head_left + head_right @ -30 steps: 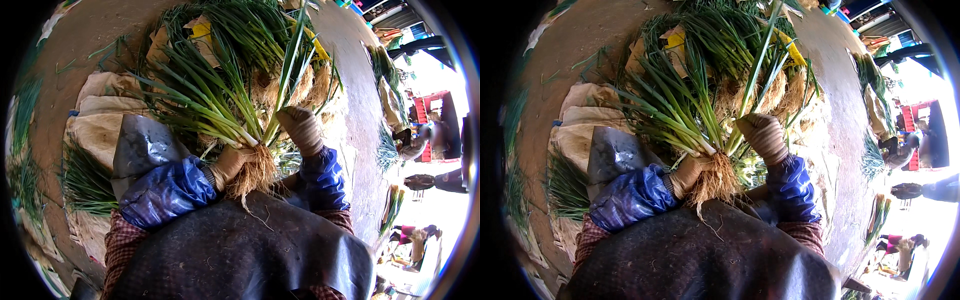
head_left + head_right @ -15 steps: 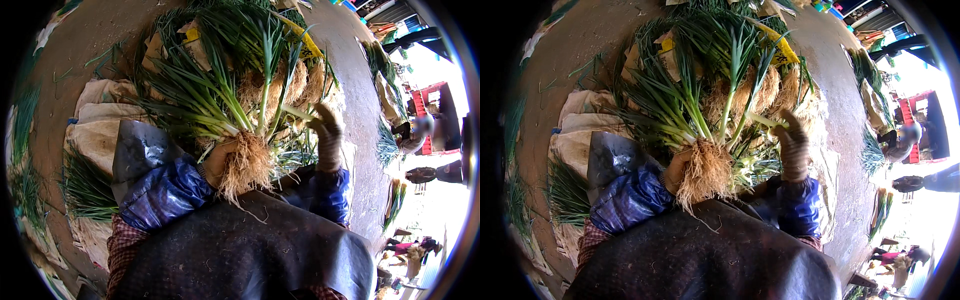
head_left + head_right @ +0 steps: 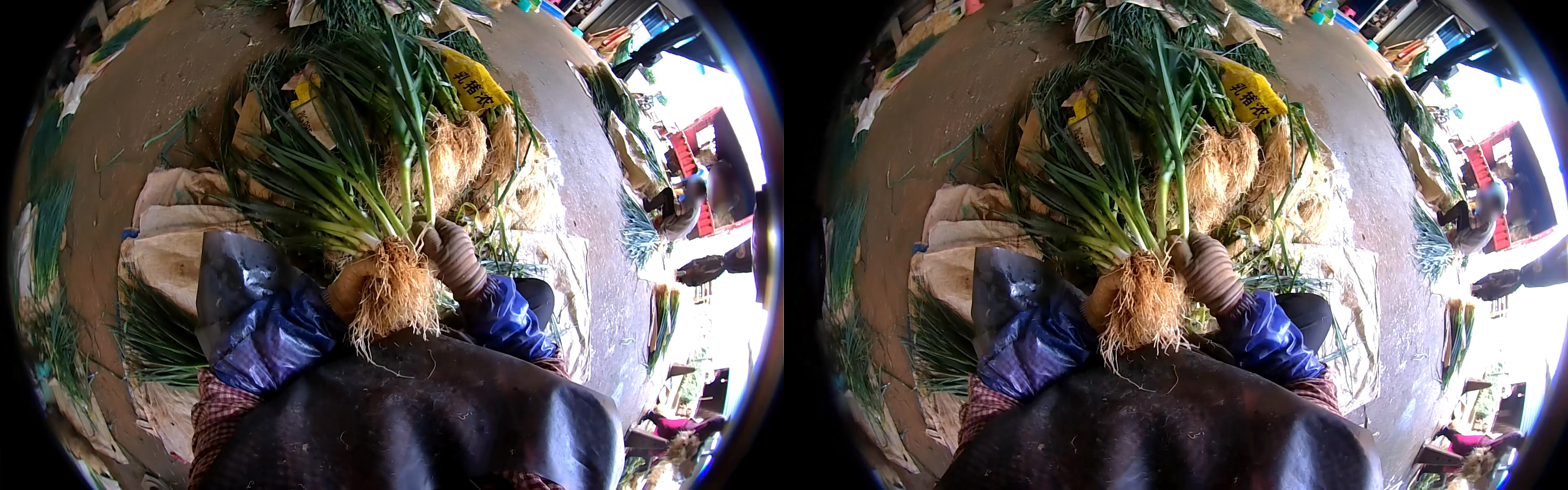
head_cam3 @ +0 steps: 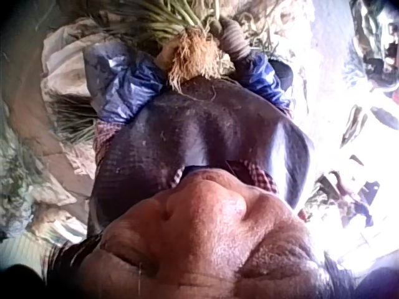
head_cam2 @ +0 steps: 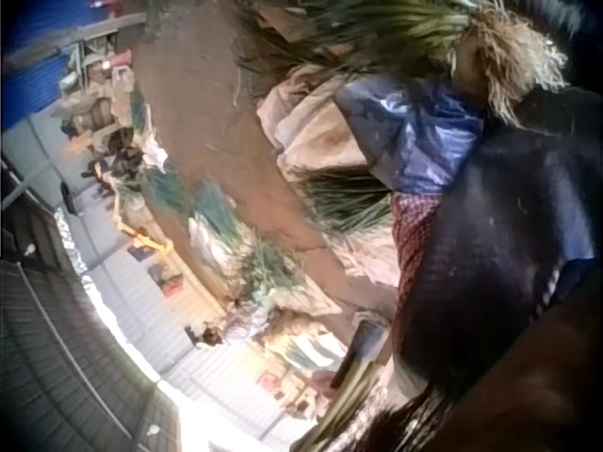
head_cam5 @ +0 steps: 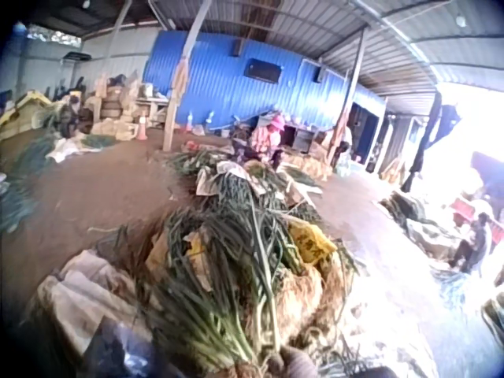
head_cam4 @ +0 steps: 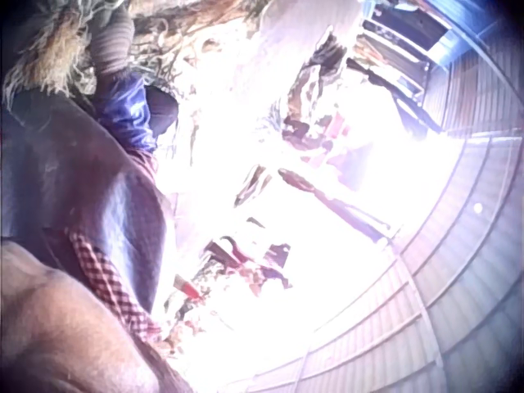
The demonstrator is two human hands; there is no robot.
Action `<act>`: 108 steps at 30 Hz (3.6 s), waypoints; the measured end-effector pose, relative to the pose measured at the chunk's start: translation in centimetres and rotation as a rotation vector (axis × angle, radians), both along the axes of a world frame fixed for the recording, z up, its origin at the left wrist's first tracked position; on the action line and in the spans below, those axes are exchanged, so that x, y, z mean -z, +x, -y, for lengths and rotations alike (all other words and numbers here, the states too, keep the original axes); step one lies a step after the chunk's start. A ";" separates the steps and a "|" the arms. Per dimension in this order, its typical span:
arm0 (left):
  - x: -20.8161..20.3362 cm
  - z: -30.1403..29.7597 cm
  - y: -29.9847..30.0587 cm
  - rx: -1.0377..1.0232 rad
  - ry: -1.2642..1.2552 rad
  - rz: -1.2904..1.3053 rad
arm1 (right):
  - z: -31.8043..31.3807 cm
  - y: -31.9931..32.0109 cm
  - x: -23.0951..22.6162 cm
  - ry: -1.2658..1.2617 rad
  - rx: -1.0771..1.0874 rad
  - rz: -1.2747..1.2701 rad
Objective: The person cleans and bunches green onions by removing outer layers by hand, shaking off dirt, and organizing them into neat bundles on the floor.
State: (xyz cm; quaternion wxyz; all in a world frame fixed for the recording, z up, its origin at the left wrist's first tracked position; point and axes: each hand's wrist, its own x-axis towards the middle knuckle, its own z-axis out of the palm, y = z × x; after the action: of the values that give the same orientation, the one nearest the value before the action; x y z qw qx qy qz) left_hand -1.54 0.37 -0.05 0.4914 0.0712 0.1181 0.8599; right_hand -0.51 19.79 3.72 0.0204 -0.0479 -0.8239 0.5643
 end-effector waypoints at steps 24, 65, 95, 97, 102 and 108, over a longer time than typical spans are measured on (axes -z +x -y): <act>-1.3 0.5 -2.0 -0.268 -0.074 -0.040 | -12.3 -16.2 -2.5 0.199 0.347 -0.317; -4.2 -0.8 -0.9 -0.362 -0.252 -0.060 | -11.7 -8.7 -12.1 1.380 0.359 -0.399; -2.8 -0.7 0.6 0.021 -0.165 0.012 | -5.4 -8.4 -1.7 -0.115 0.181 0.259; -1.8 -0.5 0.3 0.055 -0.116 -0.051 | -5.0 -7.5 -2.9 -0.158 0.198 0.170; -2.8 -0.5 0.8 -0.029 -0.089 0.047 | -3.5 -2.0 -5.2 -0.386 0.109 -0.121; -2.8 -0.8 0.6 -0.109 -0.075 0.032 | -2.6 3.4 -6.2 -0.465 0.146 -0.545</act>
State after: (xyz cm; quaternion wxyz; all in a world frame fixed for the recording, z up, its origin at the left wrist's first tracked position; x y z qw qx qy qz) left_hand -0.98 1.13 2.78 0.4482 0.0324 0.1462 0.8813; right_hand 2.92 22.38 9.90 0.2680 0.0424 -0.6321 0.7258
